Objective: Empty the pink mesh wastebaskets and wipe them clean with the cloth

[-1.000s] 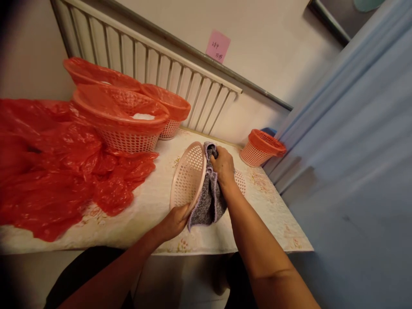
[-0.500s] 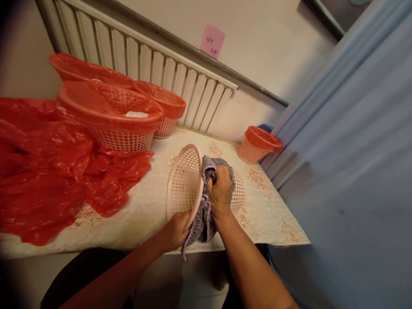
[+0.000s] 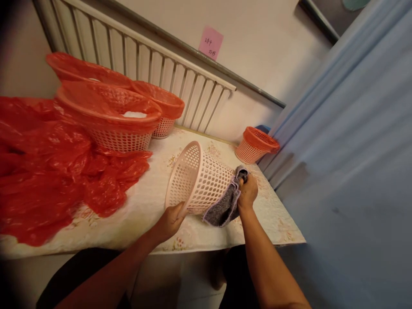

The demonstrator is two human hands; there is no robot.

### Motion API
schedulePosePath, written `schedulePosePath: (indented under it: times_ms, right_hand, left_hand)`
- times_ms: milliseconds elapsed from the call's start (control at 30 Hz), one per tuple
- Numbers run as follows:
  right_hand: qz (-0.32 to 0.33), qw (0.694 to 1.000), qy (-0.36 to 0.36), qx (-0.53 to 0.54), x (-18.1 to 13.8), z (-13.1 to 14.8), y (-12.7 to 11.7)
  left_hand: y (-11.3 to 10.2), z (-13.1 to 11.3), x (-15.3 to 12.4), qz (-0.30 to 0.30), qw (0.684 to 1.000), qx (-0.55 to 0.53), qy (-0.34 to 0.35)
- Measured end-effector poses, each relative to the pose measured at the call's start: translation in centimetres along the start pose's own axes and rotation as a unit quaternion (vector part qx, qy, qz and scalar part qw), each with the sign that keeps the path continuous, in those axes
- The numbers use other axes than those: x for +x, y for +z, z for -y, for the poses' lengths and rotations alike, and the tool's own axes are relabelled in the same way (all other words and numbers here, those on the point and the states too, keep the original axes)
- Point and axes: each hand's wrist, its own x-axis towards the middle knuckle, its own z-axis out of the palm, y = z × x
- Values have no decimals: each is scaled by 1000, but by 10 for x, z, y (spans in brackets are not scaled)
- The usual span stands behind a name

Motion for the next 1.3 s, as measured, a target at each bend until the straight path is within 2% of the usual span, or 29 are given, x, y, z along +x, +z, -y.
schedulePosePath:
  times_ms: [133,233,333,433,533,700,833,967,1100,1200,1300]
  right_hand:
    - [-58,998,-11,-3,-41,18,3]
    - [-75,993,-84,46,-74,52,5]
    - [-69,976,-176,104,-94,93,3]
    - [-46,966,-214,136,-89,126,0]
    - [-9,970,-206,129,-59,144,-1]
    - [74,974,-186,108,5,151,7]
    - [107,974,-172,105,26,153,16]
    - [77,979,-160,104,10,152,13]
    - [38,981,-155,111,-23,147,-2]
    - [10,977,-167,129,-49,143,-14]
    - [-11,972,-182,151,-65,139,-21]
  left_hand:
    - [-5,5,4,6,999,-23,-26]
    - [-4,5,6,24,999,-26,-36]
    - [-4,4,7,32,999,-22,-38]
    - [-5,3,8,33,998,-31,-35]
    - [-7,2,9,32,998,-48,-31]
    - [-9,5,8,60,998,-24,-13]
    - [-7,12,4,68,998,-10,-3]
    - [-5,8,1,57,998,-24,-7]
    - [-2,-11,0,31,998,-53,-22]
    - [1,-26,-3,14,997,-81,-11]
    - [5,-31,-7,29,996,-81,19]
